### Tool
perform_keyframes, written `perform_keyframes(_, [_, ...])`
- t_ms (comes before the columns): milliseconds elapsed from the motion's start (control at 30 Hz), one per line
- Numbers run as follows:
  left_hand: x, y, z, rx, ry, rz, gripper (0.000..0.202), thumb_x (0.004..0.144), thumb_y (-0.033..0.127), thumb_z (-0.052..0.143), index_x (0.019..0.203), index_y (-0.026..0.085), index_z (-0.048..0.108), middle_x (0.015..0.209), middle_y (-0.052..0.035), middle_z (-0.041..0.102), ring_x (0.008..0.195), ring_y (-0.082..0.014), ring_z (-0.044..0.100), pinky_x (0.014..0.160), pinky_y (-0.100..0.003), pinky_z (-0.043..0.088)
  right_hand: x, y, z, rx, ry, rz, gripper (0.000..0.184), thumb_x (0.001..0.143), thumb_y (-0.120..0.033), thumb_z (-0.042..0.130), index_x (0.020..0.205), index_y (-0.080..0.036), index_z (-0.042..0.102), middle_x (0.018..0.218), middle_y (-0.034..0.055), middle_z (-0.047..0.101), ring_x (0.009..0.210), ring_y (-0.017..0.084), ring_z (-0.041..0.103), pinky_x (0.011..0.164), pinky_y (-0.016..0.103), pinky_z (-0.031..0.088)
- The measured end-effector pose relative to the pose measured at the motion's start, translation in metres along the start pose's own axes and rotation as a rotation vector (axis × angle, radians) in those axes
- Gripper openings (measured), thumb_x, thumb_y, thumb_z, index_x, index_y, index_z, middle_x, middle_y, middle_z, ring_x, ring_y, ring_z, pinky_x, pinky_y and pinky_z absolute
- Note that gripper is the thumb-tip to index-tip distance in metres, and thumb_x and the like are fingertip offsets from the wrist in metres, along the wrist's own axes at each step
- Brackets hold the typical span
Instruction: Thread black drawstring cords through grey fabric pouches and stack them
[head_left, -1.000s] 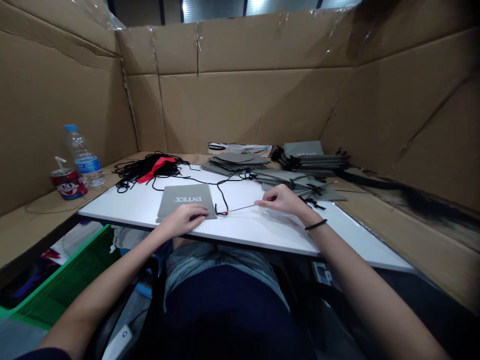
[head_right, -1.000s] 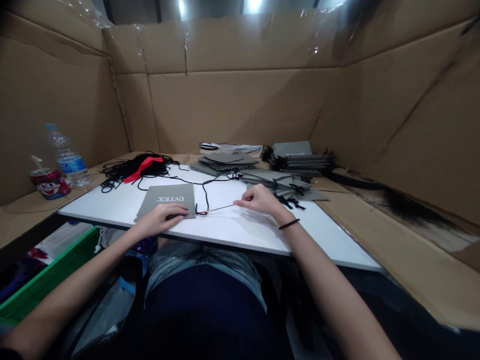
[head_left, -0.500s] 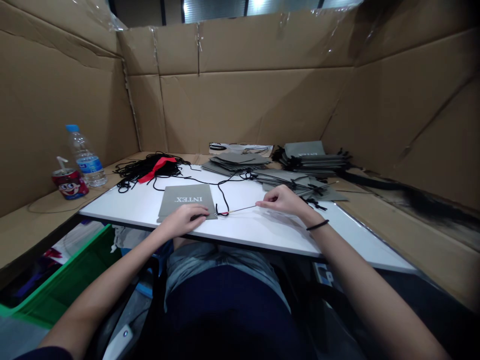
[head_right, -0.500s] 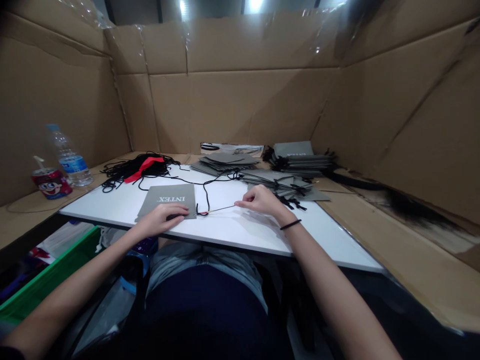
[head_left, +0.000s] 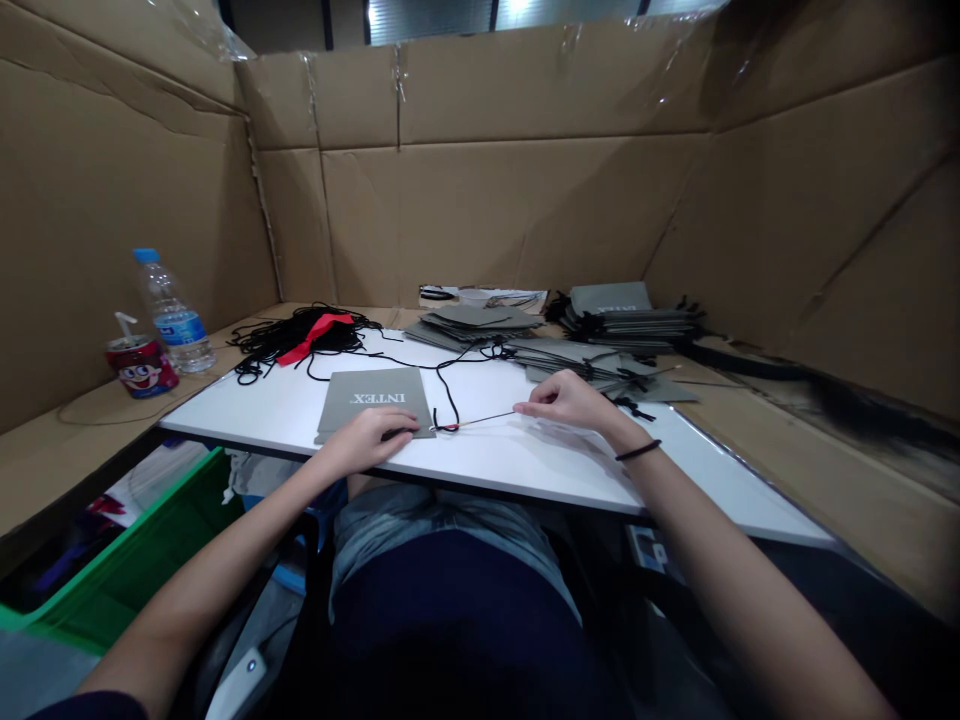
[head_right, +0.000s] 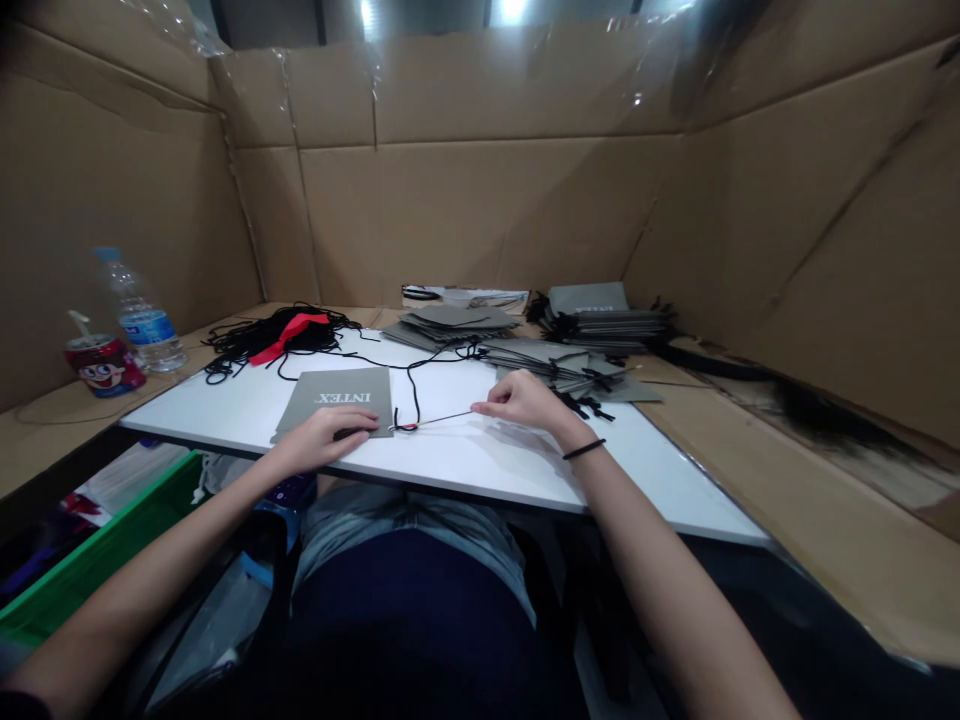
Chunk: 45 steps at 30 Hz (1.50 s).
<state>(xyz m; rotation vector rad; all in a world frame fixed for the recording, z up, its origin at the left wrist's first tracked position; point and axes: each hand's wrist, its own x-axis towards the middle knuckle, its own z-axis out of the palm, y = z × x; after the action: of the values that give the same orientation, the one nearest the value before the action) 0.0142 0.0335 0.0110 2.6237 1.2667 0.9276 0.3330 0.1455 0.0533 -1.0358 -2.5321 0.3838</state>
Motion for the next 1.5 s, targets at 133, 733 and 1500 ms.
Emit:
perform_keyframes(133, [0.0,0.0002,-0.0004,0.005,0.0,-0.006,0.027,0.089,0.023,0.048,0.102,0.016,0.07,0.111,-0.0113,0.069,0.104,-0.0223,0.064,0.092,-0.036,0.05,0.0004,0.0014,0.0018,0.016,-0.007,-0.001,0.059,0.077,-0.064,0.054,0.045,-0.016,0.043,0.048,-0.0039,0.029,0.049,0.007,0.02,0.048,0.028,0.015])
perform_keyframes(733, [-0.0003,-0.0023,0.0012,-0.005,0.014,0.01,0.026,0.088,0.023,0.049,0.101,0.017,0.071,0.11,-0.0109,0.069,0.103,-0.0226,0.064,0.092,-0.038,0.051,0.0002,-0.0001,0.0004,0.015,0.008,-0.008,0.06,0.075,-0.066,0.054,0.044,-0.016,0.044,0.047,-0.0033,0.029,0.049,0.007,0.02,0.047,0.028,0.016])
perform_keyframes(1500, [-0.0007,-0.0023,0.0002,0.028,-0.006,0.001,0.027,0.089,0.022,0.048,0.101,0.016,0.072,0.112,-0.0119,0.069,0.104,-0.022,0.064,0.093,-0.036,0.051,0.0009,0.0004,0.0049,0.028,-0.031,0.0,0.059,0.077,-0.065,0.052,0.045,-0.016,0.042,0.049,-0.0034,0.025,0.049,0.007,0.018,0.047,0.028,0.014])
